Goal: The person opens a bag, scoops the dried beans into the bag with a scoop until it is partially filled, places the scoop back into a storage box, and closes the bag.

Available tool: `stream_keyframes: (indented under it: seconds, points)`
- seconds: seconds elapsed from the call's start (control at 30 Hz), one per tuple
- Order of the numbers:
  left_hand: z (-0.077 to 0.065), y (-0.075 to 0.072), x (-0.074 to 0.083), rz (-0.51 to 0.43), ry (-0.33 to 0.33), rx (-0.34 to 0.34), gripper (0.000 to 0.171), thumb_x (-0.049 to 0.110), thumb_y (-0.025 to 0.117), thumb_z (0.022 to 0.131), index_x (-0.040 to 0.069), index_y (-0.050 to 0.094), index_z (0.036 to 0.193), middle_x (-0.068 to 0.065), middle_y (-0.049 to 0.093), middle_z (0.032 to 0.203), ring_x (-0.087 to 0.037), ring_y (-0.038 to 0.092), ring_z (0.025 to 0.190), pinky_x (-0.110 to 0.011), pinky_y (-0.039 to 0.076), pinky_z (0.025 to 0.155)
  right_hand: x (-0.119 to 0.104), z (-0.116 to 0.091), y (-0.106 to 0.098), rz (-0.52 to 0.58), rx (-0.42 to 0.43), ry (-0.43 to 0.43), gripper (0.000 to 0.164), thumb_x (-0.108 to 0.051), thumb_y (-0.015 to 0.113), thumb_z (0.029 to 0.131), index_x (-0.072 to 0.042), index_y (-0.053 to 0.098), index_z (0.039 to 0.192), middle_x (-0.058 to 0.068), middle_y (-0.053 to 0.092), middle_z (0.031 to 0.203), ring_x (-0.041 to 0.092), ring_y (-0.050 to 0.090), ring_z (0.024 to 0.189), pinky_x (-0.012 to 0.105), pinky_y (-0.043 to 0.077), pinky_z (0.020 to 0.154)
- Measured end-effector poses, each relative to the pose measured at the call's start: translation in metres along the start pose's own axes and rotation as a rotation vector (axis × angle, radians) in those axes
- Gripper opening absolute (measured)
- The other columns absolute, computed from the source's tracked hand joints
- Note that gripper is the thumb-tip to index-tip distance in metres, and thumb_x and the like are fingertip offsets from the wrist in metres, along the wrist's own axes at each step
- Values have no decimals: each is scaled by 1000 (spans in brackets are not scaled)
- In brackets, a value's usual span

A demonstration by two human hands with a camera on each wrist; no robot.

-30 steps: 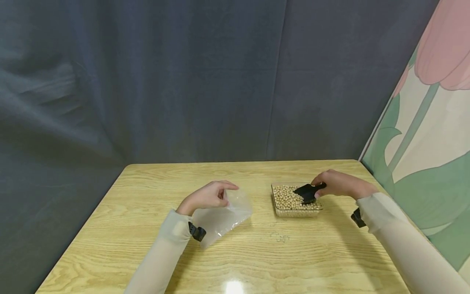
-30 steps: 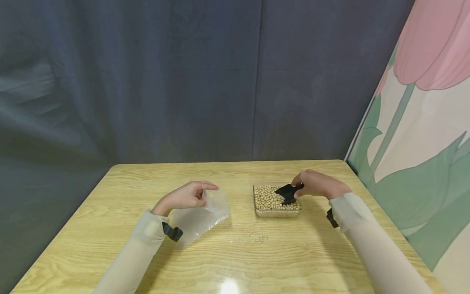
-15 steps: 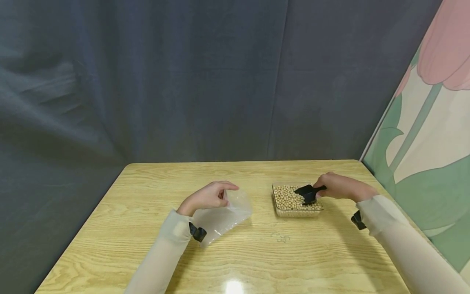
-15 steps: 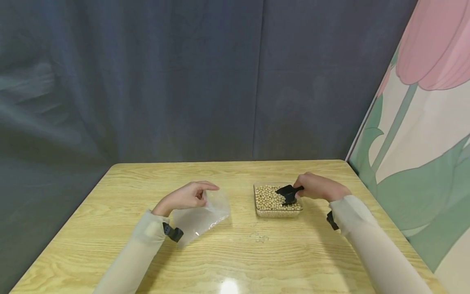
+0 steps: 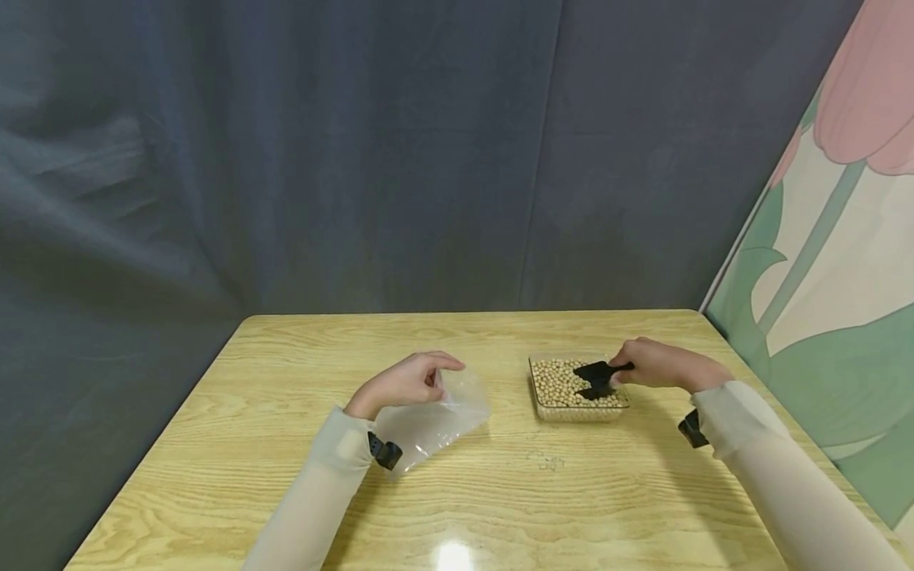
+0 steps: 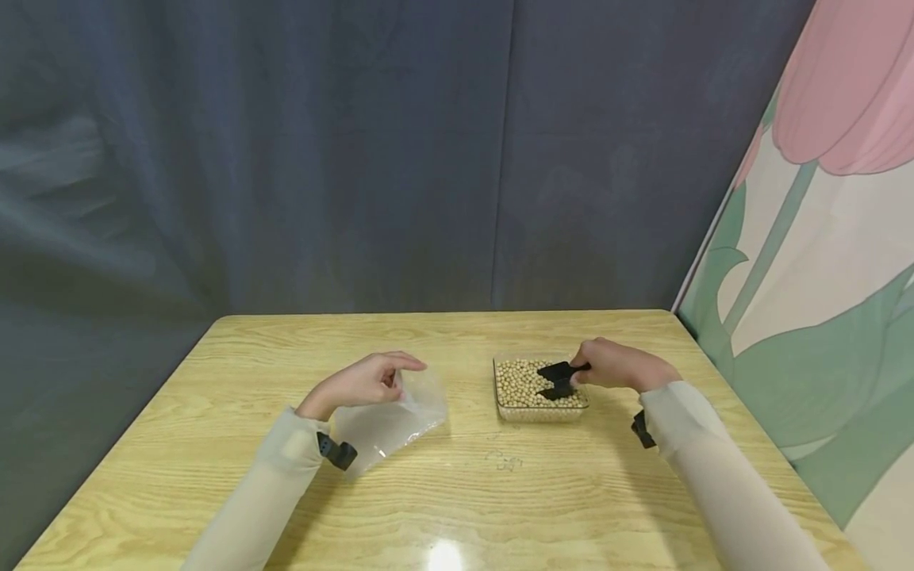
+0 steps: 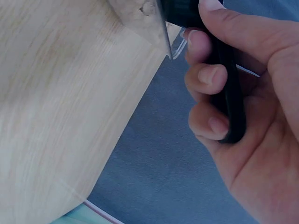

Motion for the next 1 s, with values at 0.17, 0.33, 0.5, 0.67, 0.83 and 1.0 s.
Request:
stream_keyframes:
  seconds: [0.17,0.33,0.5,0.67,0.83,1.0]
  points:
    - [0,0,0,-9,-5,-4,51,0,59,89,4,50,139,-11,50,138,-10,54,71,-24,46,68,1,-2,3,-11,37,-8,25,-13,63,91,5,71,106,14,72,91,13,61,67,29,50,62]
    - [1,1,1,-10,-5,-9,51,0,60,89,1,50,139,-11,49,139,-10,54,72,-24,46,68,3,-4,7,-57,91,-16,35,-13,66,89,11,66,114,27,67,109,39,65,97,46,54,79]
    - [1,1,2,-7,-5,-11,51,0,59,88,1,50,138,-11,49,138,-10,54,72,-24,45,69,5,-4,12,-61,137,-59,34,-11,65,89,12,66,113,27,67,108,39,65,97,46,54,80]
    - [1,2,1,-11,-5,-12,51,0,59,88,1,50,139,-11,49,139,-10,53,71,-24,45,68,11,-4,20,-16,145,-40,36,-13,63,91,12,64,115,30,65,113,42,63,102,47,53,82]
    - [-1,1,1,-12,-7,-8,51,0,58,88,3,50,139,-11,49,139,-10,52,69,-23,44,67,15,-7,26,39,151,-3,40,-15,60,93,13,60,121,31,61,119,44,60,106,49,51,85]
    - [-1,0,1,-16,-3,-2,50,-1,58,88,4,51,138,-11,49,139,-8,50,67,-23,43,66,16,-8,28,44,176,-9,39,-14,59,94,14,59,122,30,61,117,41,62,103,47,52,83]
Point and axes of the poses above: each hand's wrist, its own z-axis towards the middle knuckle, its own y-axis out of the palm, x = y × z, the point moved 2 cm from there along z, towards the middle knuckle
